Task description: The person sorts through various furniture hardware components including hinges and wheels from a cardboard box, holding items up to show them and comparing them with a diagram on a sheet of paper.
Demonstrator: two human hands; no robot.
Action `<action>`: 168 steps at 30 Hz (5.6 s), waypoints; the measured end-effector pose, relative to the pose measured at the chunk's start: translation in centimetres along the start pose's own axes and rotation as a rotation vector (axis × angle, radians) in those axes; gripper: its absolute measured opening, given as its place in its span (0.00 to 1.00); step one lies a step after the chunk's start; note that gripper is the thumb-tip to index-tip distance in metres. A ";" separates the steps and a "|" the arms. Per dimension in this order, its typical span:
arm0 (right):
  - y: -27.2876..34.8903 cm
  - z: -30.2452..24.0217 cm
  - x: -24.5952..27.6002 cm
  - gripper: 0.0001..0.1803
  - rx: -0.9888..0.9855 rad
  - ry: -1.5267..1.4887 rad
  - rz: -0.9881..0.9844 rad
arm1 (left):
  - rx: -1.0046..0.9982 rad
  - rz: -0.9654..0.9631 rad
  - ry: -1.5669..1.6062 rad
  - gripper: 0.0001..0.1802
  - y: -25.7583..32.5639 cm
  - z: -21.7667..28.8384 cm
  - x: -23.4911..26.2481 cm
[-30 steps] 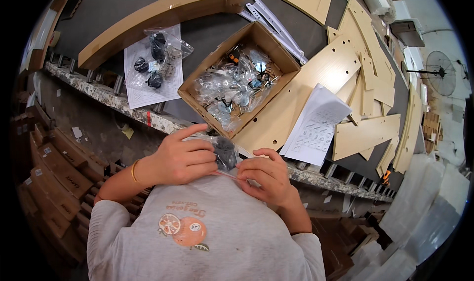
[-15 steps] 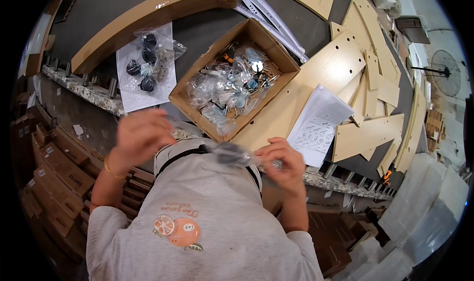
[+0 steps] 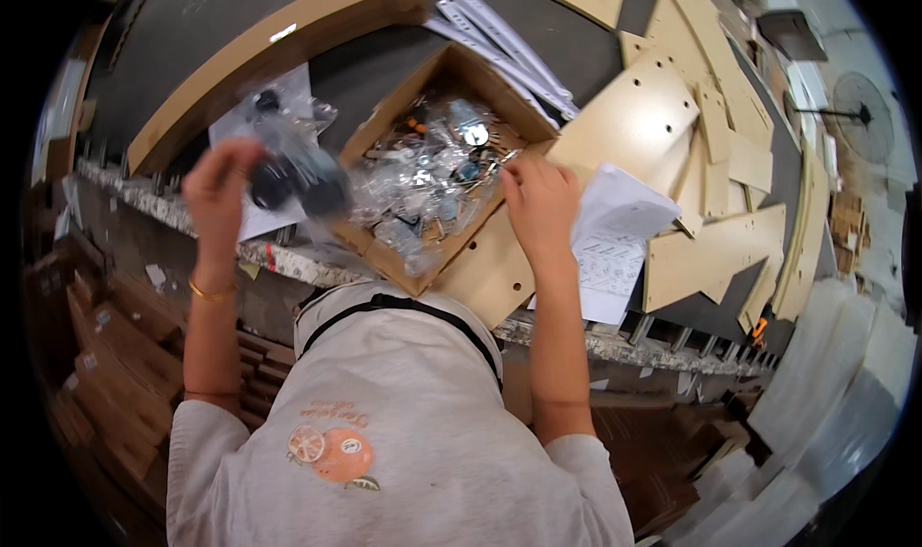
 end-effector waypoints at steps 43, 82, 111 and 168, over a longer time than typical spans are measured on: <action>0.4 -1.8 -0.3 0.08 0.073 -0.837 0.435 | -0.292 -0.293 -0.246 0.45 3.1 3.5 -16.7; 5.3 -6.5 -15.9 0.30 0.096 0.064 -0.597 | 0.809 -0.138 0.825 0.12 8.2 -7.4 -6.7; 2.6 -2.5 -5.1 0.14 0.137 0.045 -0.813 | 0.771 -0.229 0.626 0.19 8.5 -8.0 -5.3; 0.3 -4.7 -8.7 0.30 0.043 0.153 -0.545 | 0.851 -0.312 1.028 0.19 9.2 -6.2 -6.4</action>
Point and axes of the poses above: each hand's wrist, its own y-axis away from the middle knuckle, its own x-axis out of the back of the hand, z = x × y, the point moved 9 cm from there along -y, towards the middle knuckle, and after that the axes turned 10 degrees about -y, right-handed, at the moved point
